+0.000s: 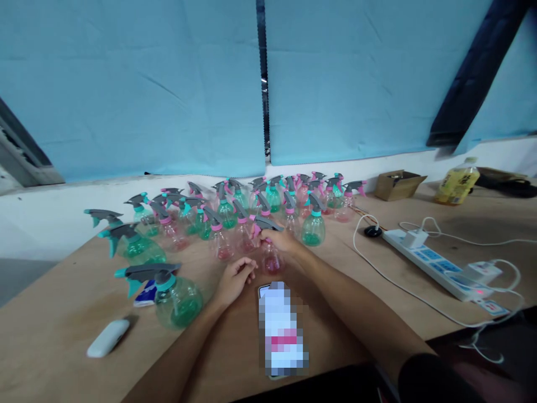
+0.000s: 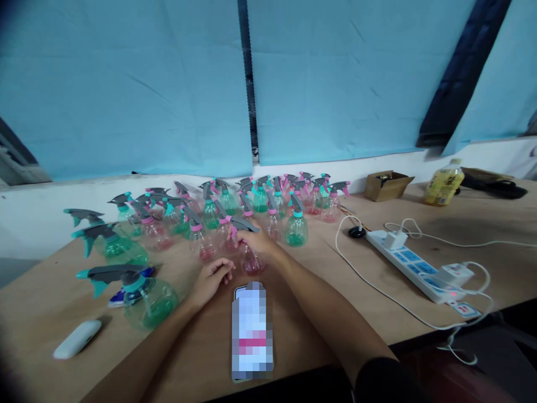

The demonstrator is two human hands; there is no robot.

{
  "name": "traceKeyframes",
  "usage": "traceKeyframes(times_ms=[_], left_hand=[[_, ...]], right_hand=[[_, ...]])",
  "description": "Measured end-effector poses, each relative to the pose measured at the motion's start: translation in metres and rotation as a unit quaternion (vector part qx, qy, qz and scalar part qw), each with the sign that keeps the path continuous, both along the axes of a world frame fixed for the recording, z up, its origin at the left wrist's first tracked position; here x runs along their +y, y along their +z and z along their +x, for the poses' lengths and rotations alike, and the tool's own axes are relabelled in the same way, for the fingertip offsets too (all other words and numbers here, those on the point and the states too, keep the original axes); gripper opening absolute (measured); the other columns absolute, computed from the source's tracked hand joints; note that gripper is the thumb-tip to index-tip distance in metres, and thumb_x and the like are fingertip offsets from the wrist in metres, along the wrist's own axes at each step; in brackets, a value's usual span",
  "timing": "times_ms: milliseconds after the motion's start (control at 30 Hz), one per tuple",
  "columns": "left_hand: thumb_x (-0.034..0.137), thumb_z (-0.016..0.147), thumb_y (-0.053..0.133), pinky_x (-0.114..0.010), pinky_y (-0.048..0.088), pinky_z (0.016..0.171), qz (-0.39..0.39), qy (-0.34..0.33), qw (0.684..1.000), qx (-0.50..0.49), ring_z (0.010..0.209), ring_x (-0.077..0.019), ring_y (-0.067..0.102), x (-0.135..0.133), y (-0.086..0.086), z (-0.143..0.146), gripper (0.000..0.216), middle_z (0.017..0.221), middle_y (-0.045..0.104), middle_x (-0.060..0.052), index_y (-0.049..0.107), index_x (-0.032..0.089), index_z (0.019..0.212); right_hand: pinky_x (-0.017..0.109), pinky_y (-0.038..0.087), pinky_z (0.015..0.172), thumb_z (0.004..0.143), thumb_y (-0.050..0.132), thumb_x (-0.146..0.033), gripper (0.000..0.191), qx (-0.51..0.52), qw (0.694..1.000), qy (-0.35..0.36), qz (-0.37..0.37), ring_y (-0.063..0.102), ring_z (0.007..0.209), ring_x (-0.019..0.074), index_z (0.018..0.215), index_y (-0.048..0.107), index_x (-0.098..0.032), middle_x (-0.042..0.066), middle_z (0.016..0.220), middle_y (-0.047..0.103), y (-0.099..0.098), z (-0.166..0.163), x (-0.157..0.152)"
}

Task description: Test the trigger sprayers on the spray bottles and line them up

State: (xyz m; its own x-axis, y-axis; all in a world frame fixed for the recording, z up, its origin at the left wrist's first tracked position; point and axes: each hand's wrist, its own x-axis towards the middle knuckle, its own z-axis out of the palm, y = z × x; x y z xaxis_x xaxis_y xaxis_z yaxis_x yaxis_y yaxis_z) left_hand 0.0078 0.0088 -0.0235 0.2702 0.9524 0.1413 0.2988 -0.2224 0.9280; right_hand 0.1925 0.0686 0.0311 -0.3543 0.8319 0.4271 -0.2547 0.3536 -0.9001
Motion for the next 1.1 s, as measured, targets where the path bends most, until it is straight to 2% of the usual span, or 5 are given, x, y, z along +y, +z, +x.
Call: traceKeyframes(times_ms=[133, 333, 733, 1000, 1100], left_hand=[[0.048, 0.089, 0.055, -0.023, 0.042, 0.061, 0.004, -0.009, 1.000, 0.005, 0.060, -0.0126, 0.054, 0.0008, -0.0017, 0.0001, 0.033, 0.065, 0.059, 0.002, 0.065, 0.018, 0.083], [0.048, 0.090, 0.053, -0.023, 0.041, 0.062, 0.006, -0.012, 1.000, 0.017, 0.060, -0.0125, 0.054, 0.0003, -0.0017, 0.0000, 0.033, 0.066, 0.059, 0.002, 0.065, 0.018, 0.083], [0.048, 0.089, 0.053, -0.024, 0.041, 0.061, 0.009, -0.017, 1.000, 0.025, 0.060, -0.0127, 0.054, -0.0022, 0.0027, 0.0024, 0.033, 0.065, 0.059, 0.002, 0.065, 0.018, 0.081], [0.049, 0.089, 0.053, -0.024, 0.042, 0.062, 0.014, -0.019, 0.999, 0.031, 0.061, -0.0136, 0.055, -0.0020, 0.0014, 0.0021, 0.033, 0.066, 0.060, 0.002, 0.064, 0.018, 0.082], [0.048, 0.089, 0.052, -0.025, 0.042, 0.062, 0.014, -0.024, 0.999, 0.031, 0.062, -0.0138, 0.055, -0.0027, 0.0016, 0.0020, 0.033, 0.067, 0.060, 0.001, 0.064, 0.018, 0.083]], right_hand=[[0.024, 0.047, 0.056, 0.064, 0.052, -0.018, 0.016, 0.011, 1.000, -0.010, -0.016, 0.058, 0.057, 0.0122, 0.071, 0.067, -0.018, -0.001, 0.065, 0.063, -0.0010, 0.0005, -0.0014], [0.023, 0.046, 0.058, 0.067, 0.052, -0.018, 0.030, -0.025, 0.999, -0.016, 0.037, 0.058, 0.062, 0.0122, 0.089, 0.072, -0.020, -0.002, 0.071, 0.066, -0.0014, 0.0033, -0.0002], [0.024, 0.047, 0.060, 0.066, 0.054, -0.018, 0.032, -0.001, 0.999, -0.042, 0.006, 0.059, 0.063, 0.0133, 0.092, 0.073, -0.020, -0.002, 0.065, 0.064, -0.0033, 0.0004, -0.0012], [0.025, 0.047, 0.057, 0.065, 0.052, -0.018, 0.016, 0.009, 0.999, -0.052, 0.003, 0.057, 0.059, 0.0132, 0.069, 0.067, -0.019, -0.001, 0.063, 0.063, -0.0069, -0.0030, 0.0029], [0.024, 0.047, 0.061, 0.065, 0.053, -0.017, 0.019, 0.006, 0.998, -0.060, 0.013, 0.058, 0.064, 0.0140, 0.076, 0.069, -0.020, -0.001, 0.066, 0.065, -0.0070, -0.0025, 0.0027]])
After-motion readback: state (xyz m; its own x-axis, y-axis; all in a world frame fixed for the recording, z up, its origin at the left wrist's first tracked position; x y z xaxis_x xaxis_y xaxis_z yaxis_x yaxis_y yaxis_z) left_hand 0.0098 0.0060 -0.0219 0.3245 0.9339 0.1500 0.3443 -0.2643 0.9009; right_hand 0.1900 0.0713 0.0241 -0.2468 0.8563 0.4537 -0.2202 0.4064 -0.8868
